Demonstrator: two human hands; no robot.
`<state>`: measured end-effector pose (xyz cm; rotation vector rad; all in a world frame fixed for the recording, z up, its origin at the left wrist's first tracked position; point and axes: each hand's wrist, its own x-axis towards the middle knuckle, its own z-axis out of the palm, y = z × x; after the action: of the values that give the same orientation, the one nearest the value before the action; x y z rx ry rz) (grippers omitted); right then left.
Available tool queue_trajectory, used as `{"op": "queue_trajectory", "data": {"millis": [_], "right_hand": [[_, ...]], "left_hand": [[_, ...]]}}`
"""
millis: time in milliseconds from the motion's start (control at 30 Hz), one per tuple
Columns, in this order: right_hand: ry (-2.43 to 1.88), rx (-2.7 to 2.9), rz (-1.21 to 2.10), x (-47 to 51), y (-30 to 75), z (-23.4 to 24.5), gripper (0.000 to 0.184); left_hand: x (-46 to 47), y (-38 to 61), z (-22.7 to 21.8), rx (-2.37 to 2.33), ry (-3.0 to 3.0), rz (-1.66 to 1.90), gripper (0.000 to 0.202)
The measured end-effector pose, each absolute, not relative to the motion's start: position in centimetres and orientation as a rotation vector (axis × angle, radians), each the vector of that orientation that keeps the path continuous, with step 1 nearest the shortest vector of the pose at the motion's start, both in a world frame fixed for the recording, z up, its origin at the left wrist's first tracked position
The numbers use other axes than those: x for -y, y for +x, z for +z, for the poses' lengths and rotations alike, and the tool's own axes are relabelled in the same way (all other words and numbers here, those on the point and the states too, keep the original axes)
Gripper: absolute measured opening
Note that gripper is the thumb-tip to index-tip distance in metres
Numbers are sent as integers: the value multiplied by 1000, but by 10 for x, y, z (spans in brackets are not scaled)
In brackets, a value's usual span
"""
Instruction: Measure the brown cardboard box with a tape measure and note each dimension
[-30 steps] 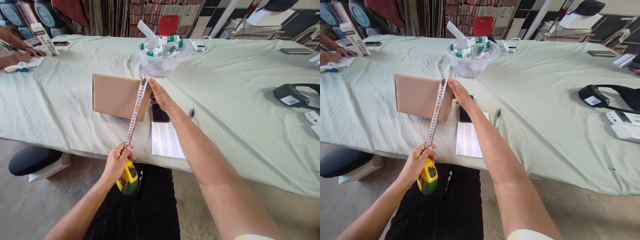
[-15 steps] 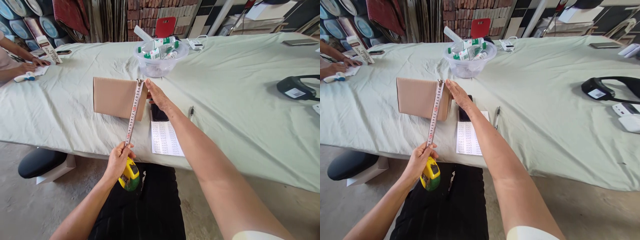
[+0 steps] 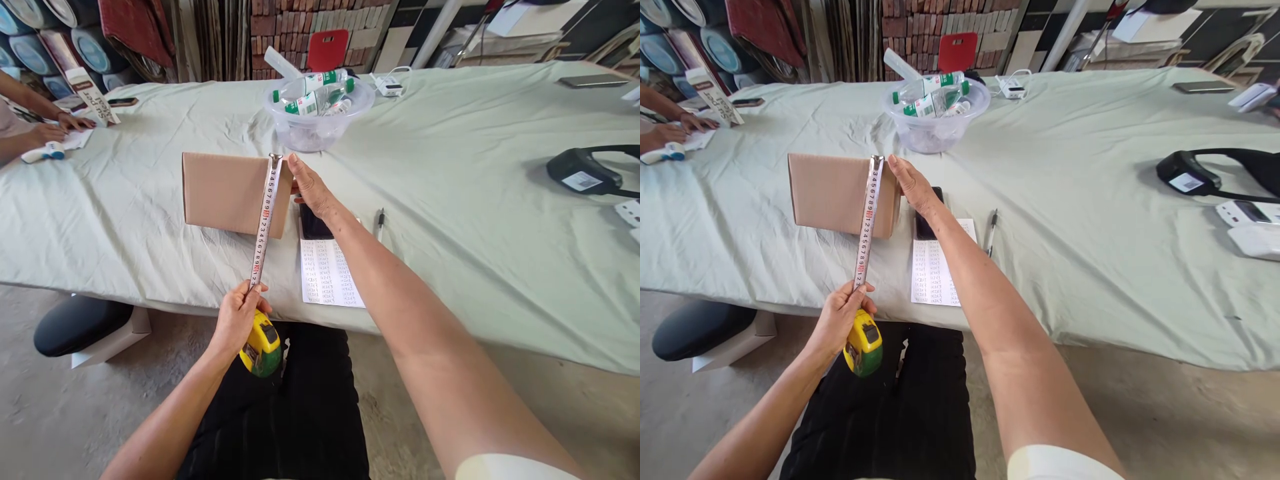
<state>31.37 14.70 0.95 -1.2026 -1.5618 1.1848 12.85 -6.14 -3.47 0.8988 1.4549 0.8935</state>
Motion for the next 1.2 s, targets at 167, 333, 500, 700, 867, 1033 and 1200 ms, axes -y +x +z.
{"op": "queue_trajectory", "data": {"millis": [167, 333, 500, 700, 867, 1033, 1200], "right_hand": [[-1212, 1551, 1184, -148, 315, 7, 88], [-1233, 1529, 1156, -151, 314, 5, 89], [-1208, 1538, 1163, -150, 314, 7, 88], [-1146, 1547, 1194, -150, 314, 7, 94], [-1170, 1547, 1198, -151, 313, 8, 91], [-1152, 1530, 1189, -149, 312, 9, 88], [-1166, 1506, 1194, -148, 311, 10, 81]], "left_hand": [[60, 131, -34, -1422, 860, 892, 34], [62, 128, -38, -1454, 907, 877, 33], [62, 131, -38, -1489, 939, 878, 32], [59, 135, -34, -1530, 929, 852, 30], [58, 134, -38, -1518, 897, 860, 27], [53, 136, -37, -1482, 800, 857, 20], [47, 139, -30, -1488, 740, 826, 16]]}}
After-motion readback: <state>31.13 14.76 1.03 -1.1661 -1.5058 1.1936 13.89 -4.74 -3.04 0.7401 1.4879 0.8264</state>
